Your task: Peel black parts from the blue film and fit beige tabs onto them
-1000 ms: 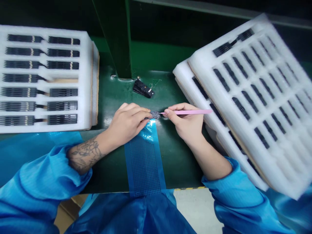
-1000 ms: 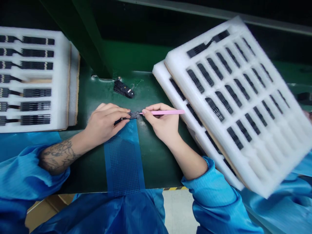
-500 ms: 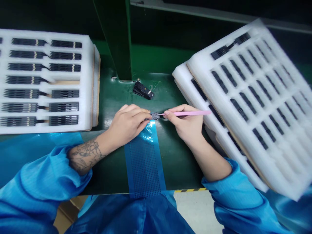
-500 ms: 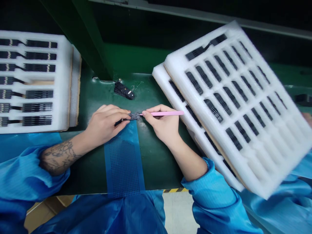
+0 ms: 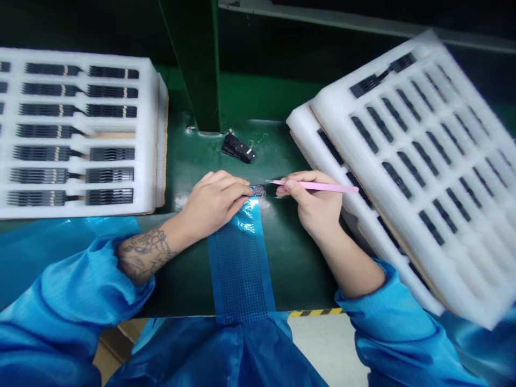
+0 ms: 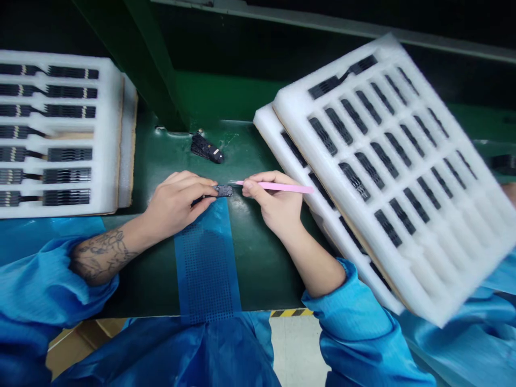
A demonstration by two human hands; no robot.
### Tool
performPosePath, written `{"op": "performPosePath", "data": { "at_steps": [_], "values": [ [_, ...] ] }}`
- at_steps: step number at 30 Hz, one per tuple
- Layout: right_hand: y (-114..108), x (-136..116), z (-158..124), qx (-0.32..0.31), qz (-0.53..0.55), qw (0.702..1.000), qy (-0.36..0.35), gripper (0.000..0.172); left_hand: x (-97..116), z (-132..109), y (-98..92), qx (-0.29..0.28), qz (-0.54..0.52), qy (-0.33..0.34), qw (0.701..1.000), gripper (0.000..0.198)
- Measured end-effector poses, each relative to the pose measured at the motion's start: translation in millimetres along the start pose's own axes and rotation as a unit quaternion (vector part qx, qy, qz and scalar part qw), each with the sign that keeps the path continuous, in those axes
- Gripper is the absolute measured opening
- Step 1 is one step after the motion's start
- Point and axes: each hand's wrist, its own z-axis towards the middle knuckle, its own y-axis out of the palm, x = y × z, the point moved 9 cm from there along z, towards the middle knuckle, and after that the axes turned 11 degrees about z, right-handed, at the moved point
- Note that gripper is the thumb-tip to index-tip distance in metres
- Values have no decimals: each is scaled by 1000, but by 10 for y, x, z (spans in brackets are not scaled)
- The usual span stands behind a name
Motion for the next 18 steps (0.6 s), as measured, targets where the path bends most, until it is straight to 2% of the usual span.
{"op": "performPosePath", "data": {
  "at_steps": [2,5,9,13,18],
  "values": [
    [7,-38,-8,-10,25,1000,-14,34,-30,-3,-6,6,-5,-15,1000,15],
    [41,-50,-30,-51,18,999,-8,32,-57,-10,-26,-2,-11,-31,999,22],
    [23,4,-48,-83,-6,996,28,29,32,-43,-41,-65,-44,29,996,15],
    [-10,7,-41,-90,-21,996,23,29,107,-116,2,-131,-57,107,984,42],
    [56,-58,-121,-115,-31,993,6,24,70,-129,109,-153,-39,113,981,32]
  ]
}}
